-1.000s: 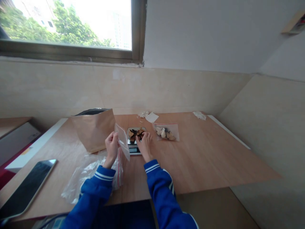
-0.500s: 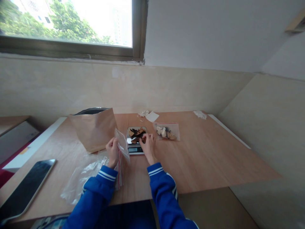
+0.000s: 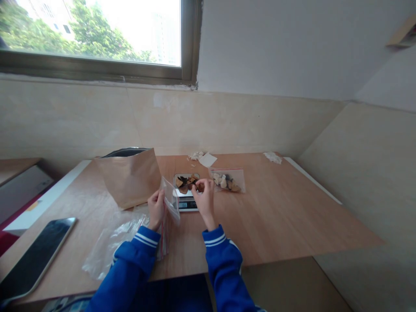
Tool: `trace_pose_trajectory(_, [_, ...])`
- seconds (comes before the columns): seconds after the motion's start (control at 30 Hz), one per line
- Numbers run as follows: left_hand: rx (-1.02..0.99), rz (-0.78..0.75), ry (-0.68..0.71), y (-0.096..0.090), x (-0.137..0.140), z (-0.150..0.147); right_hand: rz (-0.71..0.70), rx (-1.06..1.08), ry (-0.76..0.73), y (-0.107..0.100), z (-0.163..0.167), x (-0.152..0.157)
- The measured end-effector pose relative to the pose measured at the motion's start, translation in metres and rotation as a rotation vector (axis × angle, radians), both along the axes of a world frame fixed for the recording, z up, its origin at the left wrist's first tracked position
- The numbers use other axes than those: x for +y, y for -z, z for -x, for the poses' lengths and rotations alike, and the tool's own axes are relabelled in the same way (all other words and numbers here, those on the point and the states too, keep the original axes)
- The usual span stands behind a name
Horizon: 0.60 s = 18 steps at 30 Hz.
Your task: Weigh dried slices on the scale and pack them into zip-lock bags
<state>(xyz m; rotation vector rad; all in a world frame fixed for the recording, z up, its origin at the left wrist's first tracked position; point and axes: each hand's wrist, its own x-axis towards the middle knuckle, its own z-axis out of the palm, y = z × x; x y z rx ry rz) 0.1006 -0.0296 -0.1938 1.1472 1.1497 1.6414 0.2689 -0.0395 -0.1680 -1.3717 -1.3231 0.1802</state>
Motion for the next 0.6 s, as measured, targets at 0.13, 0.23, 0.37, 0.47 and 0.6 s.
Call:
trace_pose_trajectory(0.13, [0.048,-0.021,0.022,0.007,0.000,-0.001,-0.039,-0.049,-0.104,-0.037,0.021,-0.009])
trace_pose_trajectory(0.23, [0.096,-0.043,0.029,0.009,0.000,-0.001,-0.035,-0.133,-0.151,-0.049,0.034,-0.013])
trace_pose_trajectory(0.37, [0.127,-0.074,0.044,0.007,-0.001,-0.001,-0.016,-0.214,-0.241,-0.047,0.044,-0.015])
trace_pose_trajectory(0.47, [0.126,-0.081,0.050,0.004,-0.002,-0.002,-0.004,-0.248,-0.297,-0.044,0.046,-0.016])
trace_pose_trajectory(0.6, [0.118,-0.085,0.049,0.004,-0.001,-0.002,0.022,-0.289,-0.388,-0.049,0.043,-0.018])
